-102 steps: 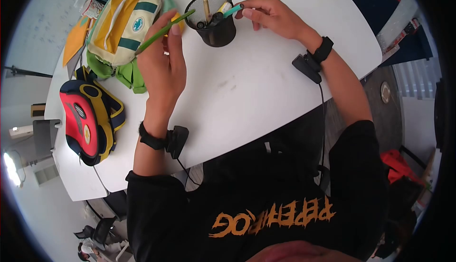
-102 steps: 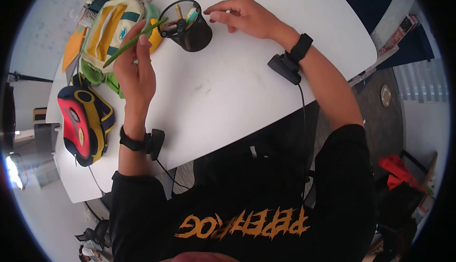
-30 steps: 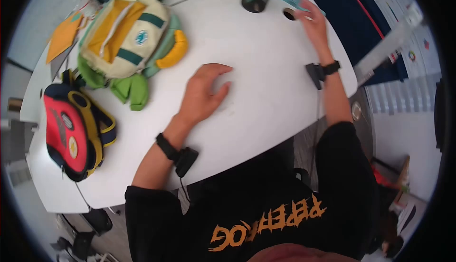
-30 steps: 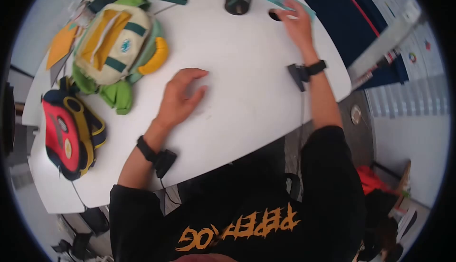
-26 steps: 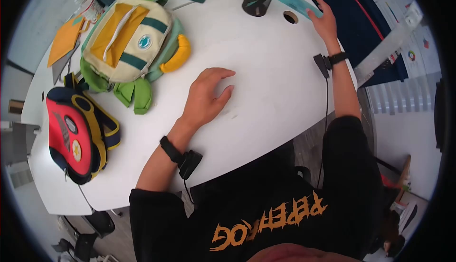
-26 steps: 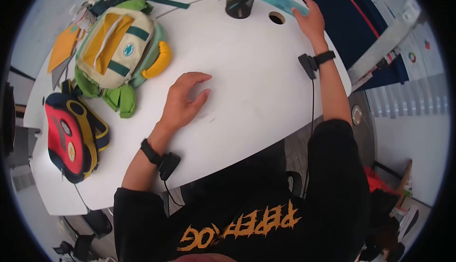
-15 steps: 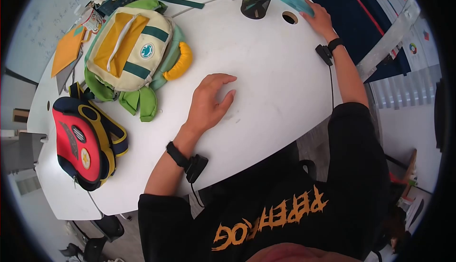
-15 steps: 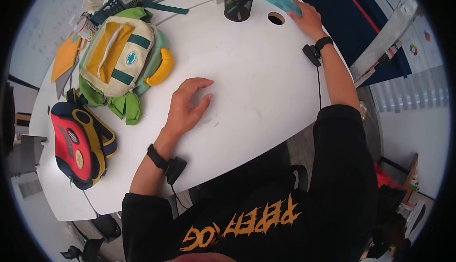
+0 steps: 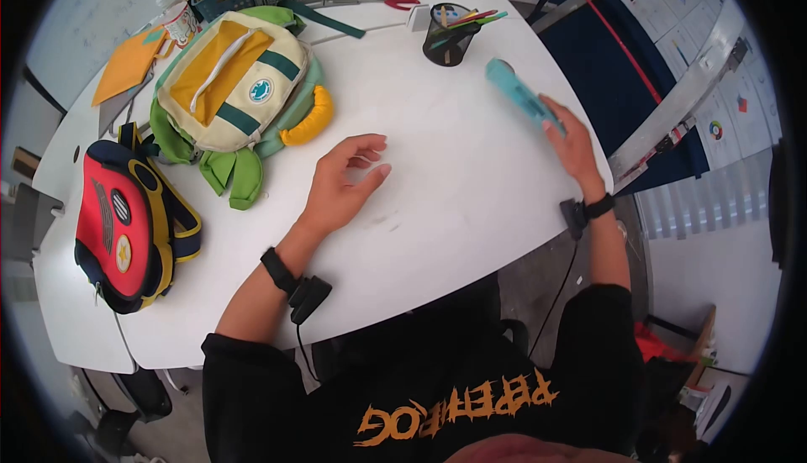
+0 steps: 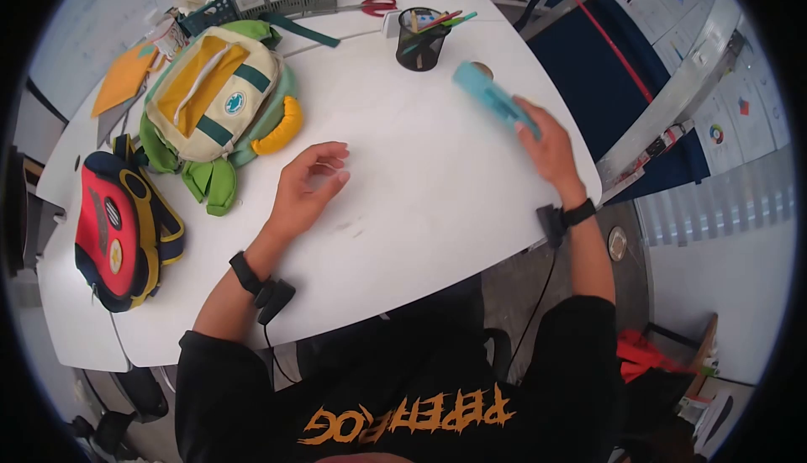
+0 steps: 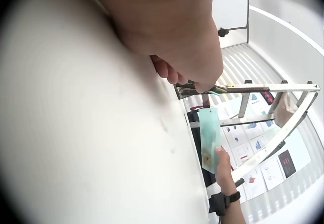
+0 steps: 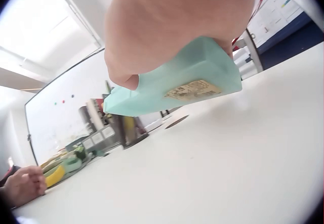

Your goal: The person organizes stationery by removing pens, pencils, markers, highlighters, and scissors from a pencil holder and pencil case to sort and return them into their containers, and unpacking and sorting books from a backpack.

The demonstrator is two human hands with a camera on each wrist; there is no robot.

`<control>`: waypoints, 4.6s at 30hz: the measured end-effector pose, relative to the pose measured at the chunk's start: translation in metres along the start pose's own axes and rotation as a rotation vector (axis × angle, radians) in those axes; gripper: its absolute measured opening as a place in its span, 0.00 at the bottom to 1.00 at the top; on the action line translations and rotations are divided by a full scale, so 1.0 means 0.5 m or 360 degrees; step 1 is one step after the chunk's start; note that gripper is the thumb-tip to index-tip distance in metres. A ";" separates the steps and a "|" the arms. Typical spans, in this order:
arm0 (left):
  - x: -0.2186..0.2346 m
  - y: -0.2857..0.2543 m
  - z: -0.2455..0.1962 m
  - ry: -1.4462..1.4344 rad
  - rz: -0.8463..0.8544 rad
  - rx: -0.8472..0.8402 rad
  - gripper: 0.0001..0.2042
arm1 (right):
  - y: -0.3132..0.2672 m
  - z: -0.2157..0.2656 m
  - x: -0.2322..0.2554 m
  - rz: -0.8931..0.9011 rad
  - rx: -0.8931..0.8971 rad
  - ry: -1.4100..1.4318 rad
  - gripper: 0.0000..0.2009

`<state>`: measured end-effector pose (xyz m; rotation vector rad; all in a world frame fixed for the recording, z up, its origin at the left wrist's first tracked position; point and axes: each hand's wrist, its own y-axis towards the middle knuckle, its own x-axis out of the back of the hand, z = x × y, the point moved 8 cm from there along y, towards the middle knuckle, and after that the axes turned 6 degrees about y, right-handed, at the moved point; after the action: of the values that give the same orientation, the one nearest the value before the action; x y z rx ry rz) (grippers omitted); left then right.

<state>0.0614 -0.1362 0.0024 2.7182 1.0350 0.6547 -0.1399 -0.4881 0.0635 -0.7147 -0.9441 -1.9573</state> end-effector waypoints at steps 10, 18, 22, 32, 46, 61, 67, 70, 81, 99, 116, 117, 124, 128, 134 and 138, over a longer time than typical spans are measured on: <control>0.041 0.003 0.013 -0.0512 -0.0305 -0.0071 0.39 | 0.041 0.332 -0.211 0.0626 0.0466 0.0041 0.27; 0.077 0.002 0.034 -0.0419 -0.0622 0.0221 0.35 | 0.081 0.295 -0.278 0.0353 0.0594 0.0549 0.21; 0.054 0.003 0.027 -0.0369 -0.0530 0.0124 0.36 | 0.082 0.238 -0.249 0.0236 0.0281 0.0808 0.19; 0.039 0.007 0.006 -0.0241 -0.0351 0.0156 0.39 | 0.092 0.137 -0.188 -0.0678 -0.0113 0.0748 0.24; 0.038 -0.001 0.017 -0.0085 -0.0342 0.0164 0.38 | 0.058 0.255 -0.286 0.0129 0.0576 0.0112 0.32; 0.031 -0.002 0.023 0.0025 -0.0285 0.0144 0.36 | 0.056 0.263 -0.295 0.0198 0.0558 0.0105 0.24; 0.029 0.006 0.027 0.0014 -0.0253 0.0110 0.36 | 0.066 0.251 -0.303 0.0312 0.0505 0.0206 0.16; 0.031 -0.002 0.028 0.0040 -0.0288 0.0077 0.36 | 0.069 0.266 -0.302 0.0397 0.0430 0.0323 0.12; 0.051 -0.005 0.025 0.0222 -0.0457 0.0055 0.32 | 0.048 0.293 -0.281 0.0151 0.0824 0.0237 0.16; 0.056 -0.010 0.010 0.0697 -0.0527 0.0049 0.38 | 0.047 0.257 -0.324 0.0490 0.0769 0.0194 0.16; 0.065 -0.017 0.000 0.0772 -0.0713 -0.0009 0.34 | 0.073 0.238 -0.273 0.0379 0.0641 0.0424 0.21; 0.064 -0.018 -0.004 0.0715 -0.0693 -0.0012 0.32 | 0.069 0.237 -0.272 0.0391 0.0632 0.0432 0.21; 0.063 -0.020 -0.037 0.1201 -0.0637 -0.0168 0.26 | 0.072 0.205 -0.289 0.0587 0.0398 0.0508 0.16; 0.068 -0.018 -0.034 0.1085 -0.0726 -0.0196 0.20 | 0.063 0.231 -0.298 0.0678 0.0430 0.0632 0.13; 0.068 -0.019 -0.024 0.0659 -0.0671 -0.0264 0.12 | 0.050 0.251 -0.315 0.0799 0.0397 0.0802 0.11; 0.060 -0.008 -0.020 0.0625 -0.0580 -0.0271 0.11 | 0.053 0.245 -0.312 0.0726 0.0354 0.0950 0.11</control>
<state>0.0747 -0.1134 0.0204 2.2189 1.4361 1.1679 -0.0240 -0.3303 0.0232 -0.1671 -0.5532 -1.4942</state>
